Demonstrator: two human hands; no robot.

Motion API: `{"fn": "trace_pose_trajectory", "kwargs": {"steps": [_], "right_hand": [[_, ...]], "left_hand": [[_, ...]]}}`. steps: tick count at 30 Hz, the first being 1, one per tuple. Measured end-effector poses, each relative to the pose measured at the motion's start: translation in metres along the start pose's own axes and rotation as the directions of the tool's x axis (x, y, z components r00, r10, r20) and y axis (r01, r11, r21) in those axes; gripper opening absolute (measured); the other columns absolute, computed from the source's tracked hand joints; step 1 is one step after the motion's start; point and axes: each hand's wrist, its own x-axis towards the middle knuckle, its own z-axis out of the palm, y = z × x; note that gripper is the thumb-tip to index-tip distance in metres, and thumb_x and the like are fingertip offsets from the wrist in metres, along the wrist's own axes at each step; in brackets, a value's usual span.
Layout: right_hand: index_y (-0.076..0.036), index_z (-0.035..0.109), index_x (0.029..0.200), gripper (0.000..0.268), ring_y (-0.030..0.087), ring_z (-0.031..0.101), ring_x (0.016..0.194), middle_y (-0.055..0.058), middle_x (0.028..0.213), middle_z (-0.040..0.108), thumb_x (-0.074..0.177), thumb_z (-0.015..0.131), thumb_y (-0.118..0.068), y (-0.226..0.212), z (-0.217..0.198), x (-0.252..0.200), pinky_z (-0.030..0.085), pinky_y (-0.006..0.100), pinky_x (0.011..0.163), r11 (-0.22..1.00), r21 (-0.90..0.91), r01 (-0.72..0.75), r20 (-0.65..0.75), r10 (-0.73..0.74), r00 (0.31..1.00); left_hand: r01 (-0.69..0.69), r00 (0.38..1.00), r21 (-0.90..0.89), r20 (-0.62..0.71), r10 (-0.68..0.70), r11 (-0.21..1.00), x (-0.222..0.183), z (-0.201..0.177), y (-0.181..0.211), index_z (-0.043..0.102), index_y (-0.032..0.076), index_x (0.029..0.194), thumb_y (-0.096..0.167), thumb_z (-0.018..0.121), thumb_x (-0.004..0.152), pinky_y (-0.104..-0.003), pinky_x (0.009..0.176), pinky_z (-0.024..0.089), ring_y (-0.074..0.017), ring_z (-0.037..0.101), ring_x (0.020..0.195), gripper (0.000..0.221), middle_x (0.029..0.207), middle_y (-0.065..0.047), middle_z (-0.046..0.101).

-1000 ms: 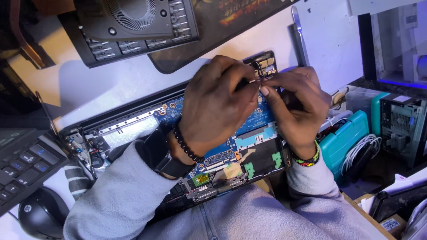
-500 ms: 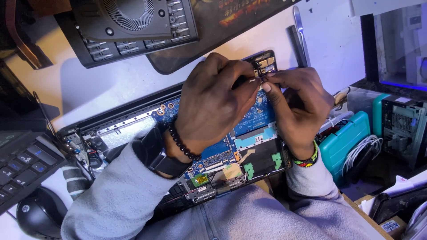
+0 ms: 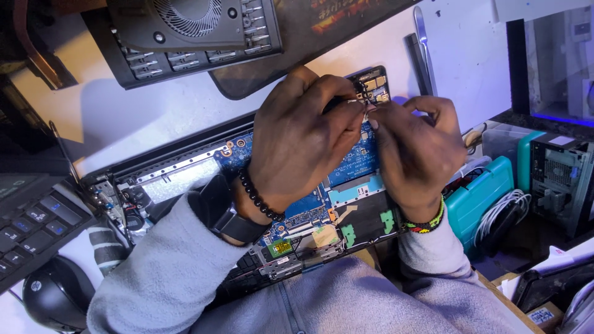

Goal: Repairing a laptop by connecting internal ribbon cables and components to the motherboard

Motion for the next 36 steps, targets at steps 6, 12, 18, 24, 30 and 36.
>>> {"fn": "trace_pose_trajectory", "kwargs": {"steps": [6,12,18,24,30,36], "right_hand": [[0.009,0.076,0.114,0.015,0.040,0.062,0.091,0.018,0.102,0.079,0.107,0.063,0.011,-0.002,0.000,0.000,0.048,0.041,0.071,0.982,-0.127,0.138,0.009,-0.138,0.990],[0.009,0.075,0.111,0.016,0.043,0.063,0.098,0.019,0.104,0.078,0.106,0.060,0.011,0.001,0.000,-0.002,0.048,0.041,0.072,0.978,-0.135,0.156,0.020,-0.155,0.988],[0.012,0.065,0.105,0.008,0.045,0.060,0.096,0.024,0.106,0.069,0.106,0.062,0.004,0.002,0.002,0.002,0.049,0.052,0.092,0.989,-0.073,0.129,0.017,-0.128,0.992],[0.010,0.069,0.107,0.013,0.045,0.056,0.097,0.024,0.106,0.063,0.108,0.061,0.000,0.005,0.004,-0.002,0.049,0.053,0.087,0.983,-0.145,0.109,0.041,-0.104,0.994],[0.009,0.065,0.110,0.012,0.044,0.053,0.099,0.025,0.109,0.057,0.109,0.060,-0.001,0.005,0.003,-0.003,0.045,0.053,0.086,0.991,-0.128,0.048,0.082,-0.038,0.996],[0.008,0.060,0.112,0.011,0.043,0.052,0.102,0.026,0.110,0.057,0.109,0.053,0.000,0.010,0.001,-0.001,0.042,0.052,0.086,0.997,-0.066,0.031,0.180,-0.019,0.983]], "left_hand": [[0.038,0.999,-0.076,0.041,-0.035,0.996,0.001,-0.003,-0.002,0.074,0.005,0.095,0.013,0.072,0.101,-0.041,0.081,0.051,-0.0300,0.051,0.097,0.010,0.108,-0.003,0.065],[-0.011,0.992,-0.180,0.124,0.033,0.984,0.003,-0.010,-0.009,0.074,0.005,0.107,0.006,0.071,0.098,-0.041,0.087,0.049,-0.0301,0.051,0.099,0.010,0.110,-0.005,0.059],[-0.070,0.985,0.044,0.162,0.062,0.997,-0.001,-0.011,0.000,0.072,0.008,0.095,0.013,0.071,0.092,-0.042,0.083,0.050,-0.0289,0.053,0.106,0.006,0.115,-0.006,0.059],[-0.090,0.989,0.008,0.121,0.089,0.996,0.001,-0.012,0.000,0.070,0.002,0.091,0.014,0.068,0.100,-0.043,0.089,0.050,-0.0300,0.053,0.108,0.015,0.109,-0.008,0.059],[-0.061,0.996,-0.089,0.054,0.066,0.994,0.000,-0.008,0.000,0.068,-0.001,0.089,0.011,0.071,0.099,-0.045,0.087,0.054,-0.0315,0.052,0.106,0.015,0.105,-0.010,0.058],[-0.032,0.998,-0.105,0.059,0.038,0.994,-0.001,-0.006,0.000,0.070,0.001,0.092,0.013,0.071,0.098,-0.045,0.089,0.053,-0.0315,0.051,0.110,0.013,0.106,-0.008,0.059]]}}
